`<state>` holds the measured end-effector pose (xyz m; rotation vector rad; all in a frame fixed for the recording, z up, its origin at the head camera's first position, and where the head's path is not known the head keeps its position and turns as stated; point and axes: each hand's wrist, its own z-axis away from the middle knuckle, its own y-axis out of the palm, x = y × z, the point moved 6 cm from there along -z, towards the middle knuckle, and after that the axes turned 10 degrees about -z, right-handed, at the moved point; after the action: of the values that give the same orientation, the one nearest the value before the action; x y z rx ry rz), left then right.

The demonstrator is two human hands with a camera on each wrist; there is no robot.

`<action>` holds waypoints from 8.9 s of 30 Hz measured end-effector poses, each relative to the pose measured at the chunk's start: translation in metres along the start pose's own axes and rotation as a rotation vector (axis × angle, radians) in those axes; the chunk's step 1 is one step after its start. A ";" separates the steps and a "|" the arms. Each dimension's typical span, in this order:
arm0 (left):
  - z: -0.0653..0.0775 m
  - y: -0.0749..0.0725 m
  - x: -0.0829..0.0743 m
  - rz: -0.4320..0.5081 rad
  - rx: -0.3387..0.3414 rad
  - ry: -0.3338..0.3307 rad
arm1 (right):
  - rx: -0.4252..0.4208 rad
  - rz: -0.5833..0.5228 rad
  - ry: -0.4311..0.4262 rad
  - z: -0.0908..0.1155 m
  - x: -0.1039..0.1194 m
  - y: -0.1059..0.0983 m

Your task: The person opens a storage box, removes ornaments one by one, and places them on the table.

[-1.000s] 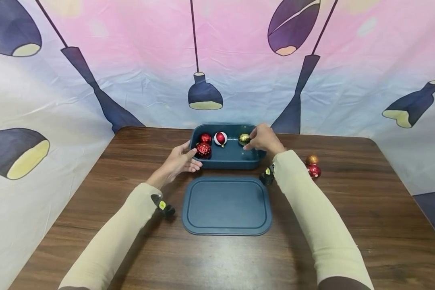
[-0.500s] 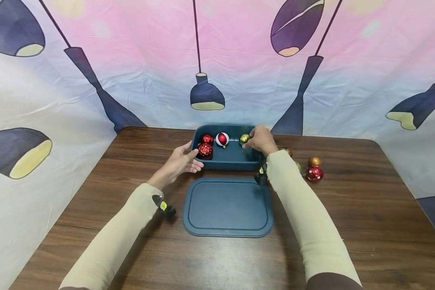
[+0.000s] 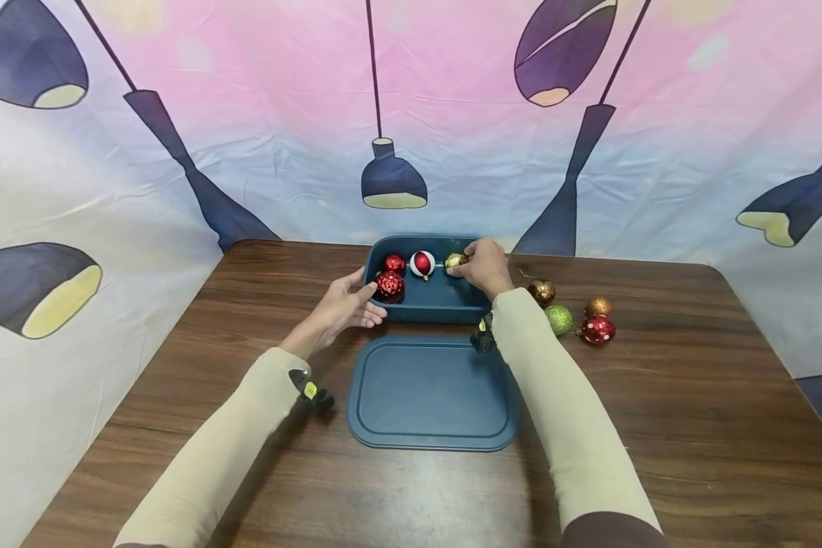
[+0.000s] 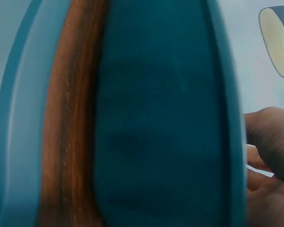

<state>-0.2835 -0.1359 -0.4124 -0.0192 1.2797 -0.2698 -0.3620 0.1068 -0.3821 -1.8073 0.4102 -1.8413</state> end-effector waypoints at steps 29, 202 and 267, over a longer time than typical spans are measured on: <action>0.001 0.000 -0.001 -0.044 0.003 -0.008 | -0.018 -0.099 -0.008 0.006 -0.003 -0.006; 0.000 0.002 -0.003 -0.007 0.006 -0.009 | 0.208 0.003 -0.085 0.011 0.045 0.078; 0.002 0.000 -0.002 -0.035 -0.013 -0.007 | 0.113 -0.011 -0.139 0.059 0.051 -0.039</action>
<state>-0.2817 -0.1354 -0.4099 -0.0536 1.2752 -0.2911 -0.3078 0.1187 -0.3144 -1.8492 0.2403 -1.6978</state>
